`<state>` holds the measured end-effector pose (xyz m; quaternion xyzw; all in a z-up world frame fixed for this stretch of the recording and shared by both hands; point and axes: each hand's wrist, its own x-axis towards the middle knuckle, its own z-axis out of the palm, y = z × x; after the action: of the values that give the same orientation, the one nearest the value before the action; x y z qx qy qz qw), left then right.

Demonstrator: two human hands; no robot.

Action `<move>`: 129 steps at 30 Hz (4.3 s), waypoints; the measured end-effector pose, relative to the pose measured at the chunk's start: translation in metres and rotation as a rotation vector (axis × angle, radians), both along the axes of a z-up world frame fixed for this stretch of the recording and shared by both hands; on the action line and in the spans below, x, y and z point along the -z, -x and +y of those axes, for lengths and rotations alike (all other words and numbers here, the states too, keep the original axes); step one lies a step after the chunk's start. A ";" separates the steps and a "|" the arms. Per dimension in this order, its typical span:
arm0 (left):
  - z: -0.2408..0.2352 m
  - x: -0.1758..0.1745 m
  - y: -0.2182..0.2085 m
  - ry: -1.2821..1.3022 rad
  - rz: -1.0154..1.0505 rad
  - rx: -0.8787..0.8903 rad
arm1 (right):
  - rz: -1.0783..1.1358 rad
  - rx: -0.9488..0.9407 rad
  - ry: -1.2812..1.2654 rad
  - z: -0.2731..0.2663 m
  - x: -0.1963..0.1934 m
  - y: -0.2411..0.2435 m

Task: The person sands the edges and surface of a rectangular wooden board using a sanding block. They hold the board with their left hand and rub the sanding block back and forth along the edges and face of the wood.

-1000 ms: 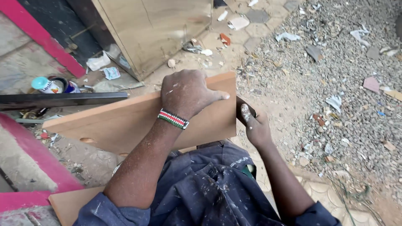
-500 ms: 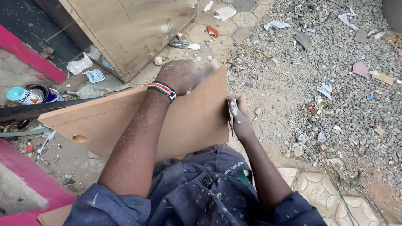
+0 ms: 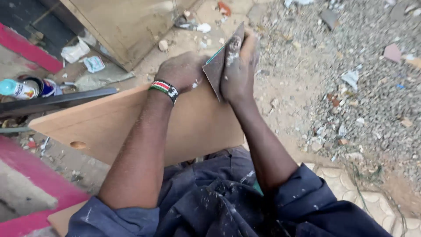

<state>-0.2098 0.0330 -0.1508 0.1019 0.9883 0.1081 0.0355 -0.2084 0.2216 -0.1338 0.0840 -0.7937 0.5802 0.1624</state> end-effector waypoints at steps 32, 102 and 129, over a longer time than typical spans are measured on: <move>0.024 -0.066 -0.054 -0.121 -0.022 -0.386 | -0.759 -1.122 0.314 0.098 0.251 0.007; 0.072 -0.097 -0.032 0.015 -0.239 -0.251 | 0.078 -0.278 -0.304 0.094 0.020 -0.090; 0.071 -0.086 -0.049 0.026 -0.139 -0.212 | 0.117 -0.237 -0.472 0.120 0.153 -0.101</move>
<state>-0.1606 0.1044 -0.0648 -0.0113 0.9900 0.1052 0.0937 -0.1074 0.3412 -0.2868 0.2452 -0.8808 0.3884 0.1148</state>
